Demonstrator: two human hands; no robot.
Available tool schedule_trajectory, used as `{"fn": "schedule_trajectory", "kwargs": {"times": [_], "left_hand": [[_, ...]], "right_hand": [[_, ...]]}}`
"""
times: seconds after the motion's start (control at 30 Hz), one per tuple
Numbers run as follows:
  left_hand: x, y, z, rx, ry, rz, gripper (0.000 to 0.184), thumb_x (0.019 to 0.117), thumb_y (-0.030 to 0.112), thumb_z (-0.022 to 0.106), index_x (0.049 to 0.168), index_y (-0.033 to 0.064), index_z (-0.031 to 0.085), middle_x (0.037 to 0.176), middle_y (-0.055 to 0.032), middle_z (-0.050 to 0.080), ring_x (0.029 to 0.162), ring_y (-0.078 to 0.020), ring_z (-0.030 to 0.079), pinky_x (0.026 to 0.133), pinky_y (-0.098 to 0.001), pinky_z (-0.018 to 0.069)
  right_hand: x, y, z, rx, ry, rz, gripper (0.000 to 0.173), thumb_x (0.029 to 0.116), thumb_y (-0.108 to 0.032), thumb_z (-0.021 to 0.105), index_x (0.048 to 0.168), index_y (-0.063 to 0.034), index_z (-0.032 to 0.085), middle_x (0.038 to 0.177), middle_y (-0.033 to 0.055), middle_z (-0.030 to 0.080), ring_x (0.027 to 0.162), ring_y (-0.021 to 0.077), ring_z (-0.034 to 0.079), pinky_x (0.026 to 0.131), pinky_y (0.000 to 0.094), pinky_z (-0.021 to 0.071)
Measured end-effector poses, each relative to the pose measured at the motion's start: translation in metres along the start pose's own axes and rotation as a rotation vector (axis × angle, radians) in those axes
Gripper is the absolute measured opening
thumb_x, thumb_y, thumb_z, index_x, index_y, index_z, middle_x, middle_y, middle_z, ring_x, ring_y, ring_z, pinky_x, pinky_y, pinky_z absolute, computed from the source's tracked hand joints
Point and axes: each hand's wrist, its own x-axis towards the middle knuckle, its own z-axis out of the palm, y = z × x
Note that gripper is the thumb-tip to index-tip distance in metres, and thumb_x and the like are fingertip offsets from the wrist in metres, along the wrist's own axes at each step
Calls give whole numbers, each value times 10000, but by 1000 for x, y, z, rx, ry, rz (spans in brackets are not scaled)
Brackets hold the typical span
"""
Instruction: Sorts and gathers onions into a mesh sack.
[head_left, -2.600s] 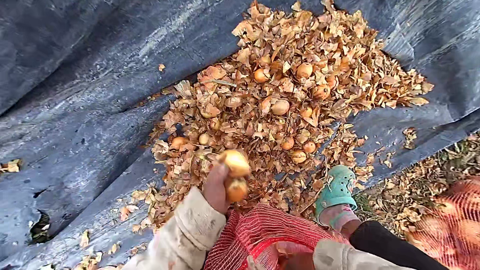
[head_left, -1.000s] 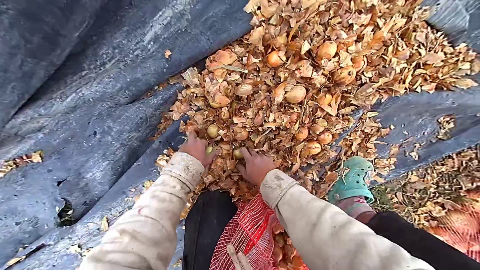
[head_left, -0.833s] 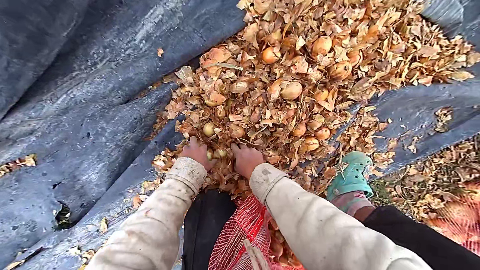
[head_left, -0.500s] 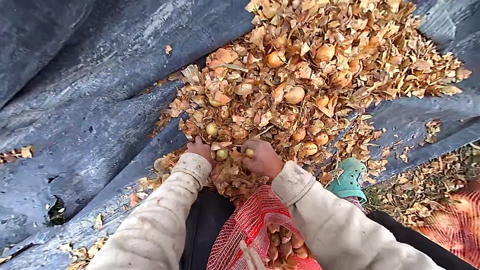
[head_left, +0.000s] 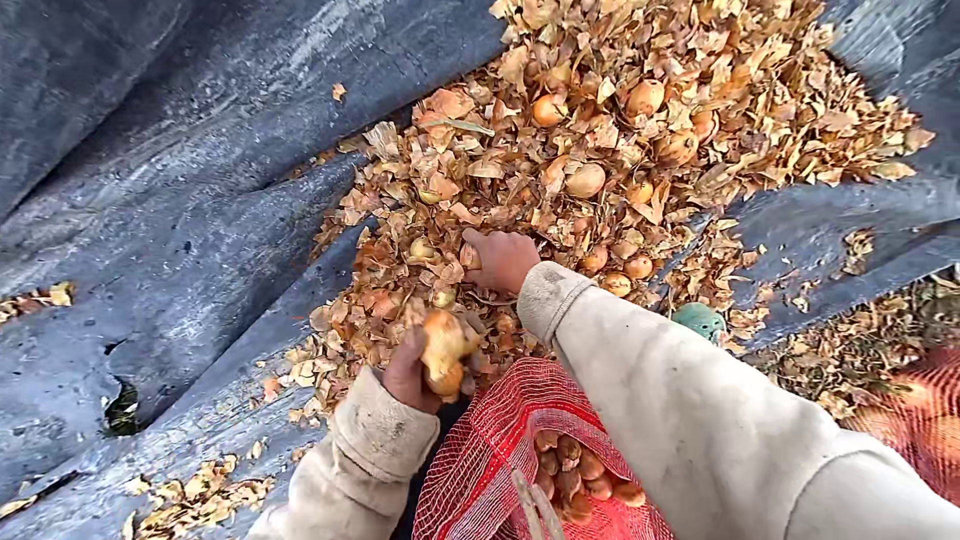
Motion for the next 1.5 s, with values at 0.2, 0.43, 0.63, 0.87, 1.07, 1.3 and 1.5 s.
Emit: {"fn": "schedule_trajectory", "kwargs": {"times": [0.2, 0.43, 0.63, 0.87, 1.07, 1.3, 1.5], "left_hand": [[-24, -85, 32, 1168, -640, -551, 558, 950, 181, 716, 1447, 0, 539, 1508, -236, 489, 1403, -364, 466, 1166, -533, 369], [23, 16, -23, 1802, 244, -14, 232, 974, 81, 575, 1112, 11, 748, 1124, -205, 729, 1051, -365, 706, 921, -560, 556], [80, 56, -64, 2008, 514, -597, 634, 972, 325, 699, 1519, 97, 474, 1538, -342, 388, 1272, -568, 530, 1013, -693, 455], [35, 94, -89, 1364, 504, -105, 540, 756, -38, 859, 1232, -38, 605, 1169, -277, 622, 1059, -377, 617, 937, -570, 500], [52, 92, -58, 1872, 385, -505, 389, 997, 362, 679, 1113, -5, 737, 1154, -276, 699, 1155, -455, 644, 1016, -658, 456], [54, 32, -60, 2150, 233, -1043, 693, 978, 622, 535, 1198, -18, 686, 1238, -257, 677, 1194, -431, 640, 992, -653, 475], [40, 35, -75, 2060, 244, -835, 682, 917, 542, 672, 1416, 86, 579, 1319, -210, 657, 1230, -401, 630, 1033, -625, 472]], "right_hand": [[-129, 45, 66, 1510, -286, -406, 536, 946, -538, 646, 1381, -281, 466, 1001, 2, 681, 796, 115, 694, 713, 306, 611], [-219, 75, 129, 395, -812, -433, 332, 963, -194, 715, 1251, -29, 703, 1272, 241, 659, 1223, 412, 609, 1063, 614, 449], [-98, -13, 69, 230, -25, -461, 277, 1044, -145, 549, 1256, -64, 707, 1220, 154, 709, 1171, 323, 670, 996, 508, 535], [7, -65, 72, -14, -190, -100, 403, 946, 23, 639, 1348, -17, 634, 1568, 226, 395, 1385, 500, 437, 933, 615, 547], [-13, -24, 39, 274, -63, -226, 345, 859, -42, 721, 1192, -14, 635, 1149, 220, 665, 1090, 391, 656, 918, 580, 524], [-24, -74, 43, -65, -195, -180, 359, 979, -279, 654, 1310, -140, 669, 1189, 168, 706, 1187, 394, 634, 980, 643, 476], [-13, -85, 84, -163, -266, -111, 421, 933, -105, 677, 1346, -67, 607, 1148, 203, 710, 1131, 414, 656, 1036, 630, 431]]}}
